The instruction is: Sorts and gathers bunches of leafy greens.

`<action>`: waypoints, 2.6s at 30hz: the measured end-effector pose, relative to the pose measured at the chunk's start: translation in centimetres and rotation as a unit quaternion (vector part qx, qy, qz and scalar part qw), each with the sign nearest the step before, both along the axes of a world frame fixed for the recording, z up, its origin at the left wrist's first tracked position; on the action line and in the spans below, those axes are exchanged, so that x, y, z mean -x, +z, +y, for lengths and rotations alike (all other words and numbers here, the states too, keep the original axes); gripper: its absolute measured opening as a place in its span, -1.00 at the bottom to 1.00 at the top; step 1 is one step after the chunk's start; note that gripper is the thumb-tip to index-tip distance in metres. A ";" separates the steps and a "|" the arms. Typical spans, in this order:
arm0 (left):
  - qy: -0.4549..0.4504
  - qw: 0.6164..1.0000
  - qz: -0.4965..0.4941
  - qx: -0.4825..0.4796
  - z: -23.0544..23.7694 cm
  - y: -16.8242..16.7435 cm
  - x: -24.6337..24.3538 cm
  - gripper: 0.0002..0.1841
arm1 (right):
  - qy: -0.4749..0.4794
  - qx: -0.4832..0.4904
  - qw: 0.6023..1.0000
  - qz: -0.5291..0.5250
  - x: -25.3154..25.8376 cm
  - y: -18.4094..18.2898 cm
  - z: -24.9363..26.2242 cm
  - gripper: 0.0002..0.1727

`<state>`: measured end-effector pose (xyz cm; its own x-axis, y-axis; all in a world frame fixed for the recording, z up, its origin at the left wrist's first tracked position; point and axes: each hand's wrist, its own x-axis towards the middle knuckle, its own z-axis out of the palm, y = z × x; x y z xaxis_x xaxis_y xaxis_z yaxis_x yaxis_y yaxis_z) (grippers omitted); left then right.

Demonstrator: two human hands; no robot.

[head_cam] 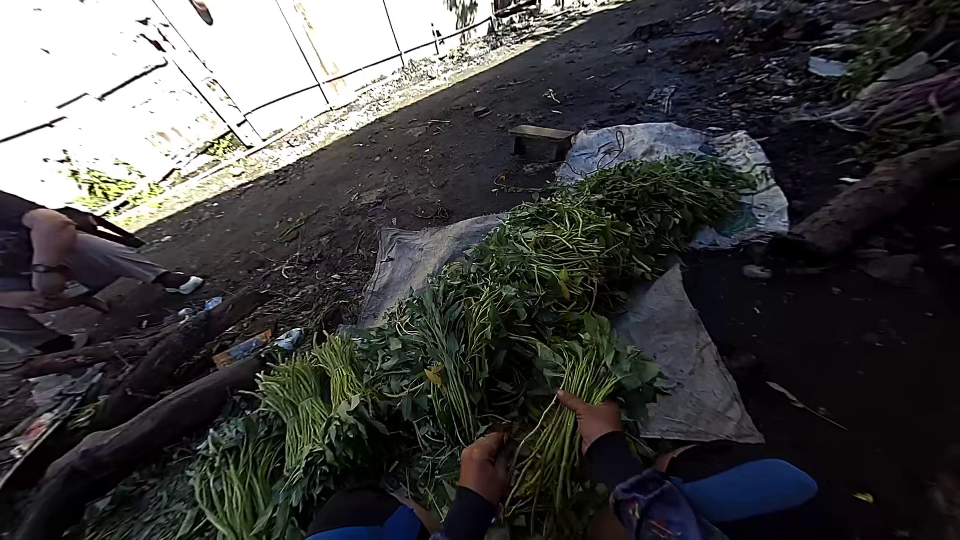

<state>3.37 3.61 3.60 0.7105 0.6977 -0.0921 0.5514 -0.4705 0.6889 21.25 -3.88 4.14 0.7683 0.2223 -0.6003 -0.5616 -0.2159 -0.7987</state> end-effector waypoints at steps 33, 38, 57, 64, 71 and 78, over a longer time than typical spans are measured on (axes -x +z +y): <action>0.350 0.867 -0.225 0.274 2.5 1.1 -2.6 -0.71 | -0.192 -0.166 0.966 -0.047 -1.4 5.2 -0.5 -0.41; 0.197 0.962 -0.099 0.160 9.7 1.5 -6.6 -0.57 | -0.251 -0.306 0.905 -0.153 -6.6 9.6 -4.5 -0.62; -0.018 0.997 -0.040 0.069 17.2 10.6 -3.1 -0.68 | -0.158 -0.358 0.915 -0.099 -4.3 7.3 -3.9 -0.71; 0.053 0.994 -0.031 0.085 18.3 6.1 -4.5 -0.72 | -0.143 -0.322 0.928 -0.123 -3.7 6.0 -4.5 -0.69; 0.396 0.896 -0.188 0.068 16.1 3.7 -7.5 -0.47 | -0.216 -0.282 0.928 -0.111 -4.3 6.4 -4.1 -0.69; 0.219 0.938 -0.250 -0.093 2.3 -1.2 -6.2 -0.79 | -0.170 -0.254 0.946 -0.107 -5.0 5.8 -3.8 -0.72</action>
<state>9.60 5.91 2.39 0.2733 0.9042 0.3283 0.3487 -0.4112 0.8422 26.25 -7.70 9.91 0.9389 0.1581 -0.3058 -0.3439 0.3910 -0.8537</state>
